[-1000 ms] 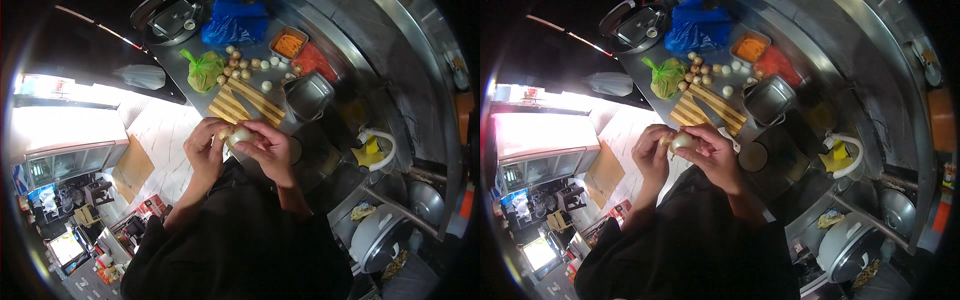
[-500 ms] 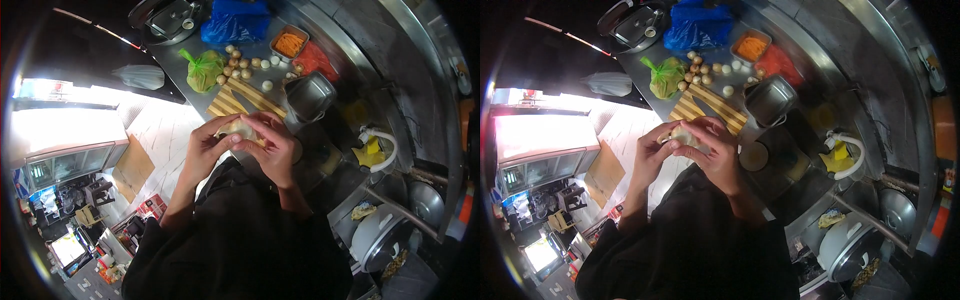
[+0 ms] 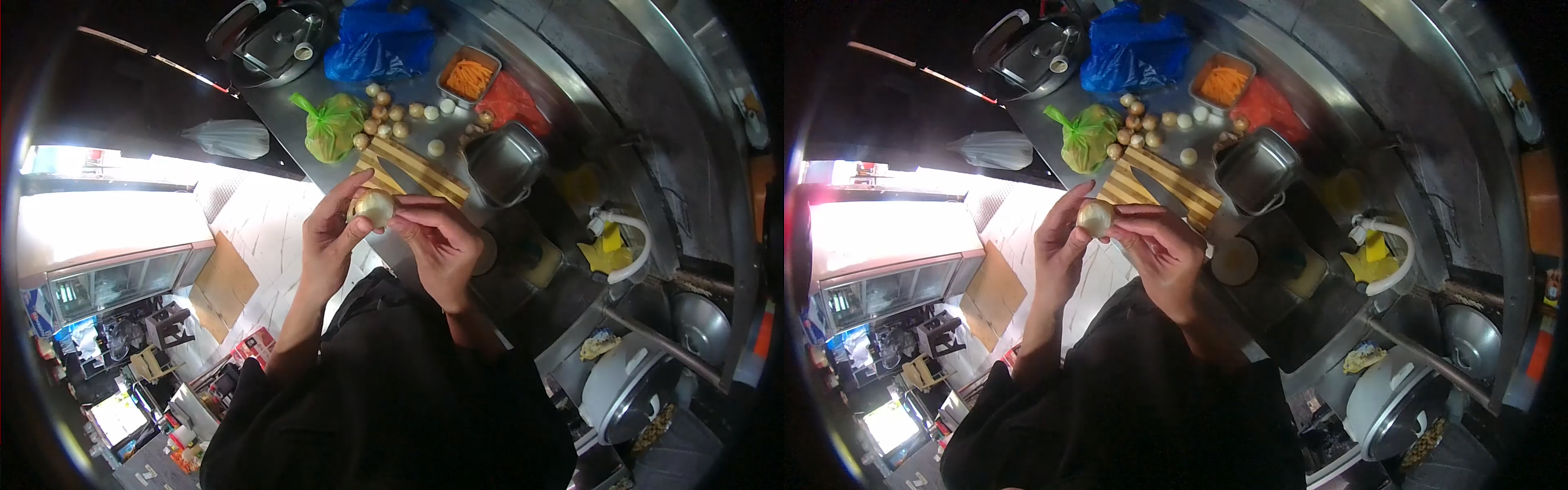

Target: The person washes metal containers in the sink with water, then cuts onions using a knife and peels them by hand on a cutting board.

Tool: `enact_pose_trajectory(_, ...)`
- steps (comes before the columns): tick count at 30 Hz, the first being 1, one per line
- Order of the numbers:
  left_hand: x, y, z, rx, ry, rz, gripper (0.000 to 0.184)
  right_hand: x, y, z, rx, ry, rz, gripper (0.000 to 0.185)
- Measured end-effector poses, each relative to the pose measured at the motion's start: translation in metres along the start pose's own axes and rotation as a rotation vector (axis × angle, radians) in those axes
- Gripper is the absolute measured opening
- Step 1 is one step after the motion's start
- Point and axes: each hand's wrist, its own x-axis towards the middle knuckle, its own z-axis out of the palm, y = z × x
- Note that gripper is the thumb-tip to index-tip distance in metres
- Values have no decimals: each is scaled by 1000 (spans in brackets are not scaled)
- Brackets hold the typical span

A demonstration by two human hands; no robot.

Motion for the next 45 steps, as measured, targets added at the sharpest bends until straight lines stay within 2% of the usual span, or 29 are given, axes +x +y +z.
enact_pose_trajectory(5,2,4,-12,88,-11,-65,50,-1,5,8,120,18,106,15)
enact_pose_trajectory(6,2,6,-11,93,3,-86,51,-1,5,10,94,22,95,15)
enact_pose_trajectory(9,1,5,-6,295,-38,45,56,-1,4,11,-3,30,58,15)
enact_pose_trajectory(14,-2,6,-15,288,-27,-43,56,-3,7,6,-128,-15,32,14)
enact_pose_trajectory(18,-7,8,-21,130,-66,-142,46,6,-14,-4,-281,-208,-58,29)
enact_pose_trajectory(20,-11,7,-18,137,-95,-105,45,10,-24,-7,-317,-359,-99,39)
enact_pose_trajectory(24,-16,8,-5,232,-77,-8,43,5,-27,-4,-344,-293,-89,47)
enact_pose_trajectory(34,-25,23,23,419,-49,93,32,-26,-24,-9,-424,-144,-345,57)
enact_pose_trajectory(42,-30,25,51,633,21,284,22,-25,-48,-23,-395,-48,-344,47)
enact_pose_trajectory(45,-30,17,63,443,98,307,16,-28,-45,-32,-431,1,-364,43)
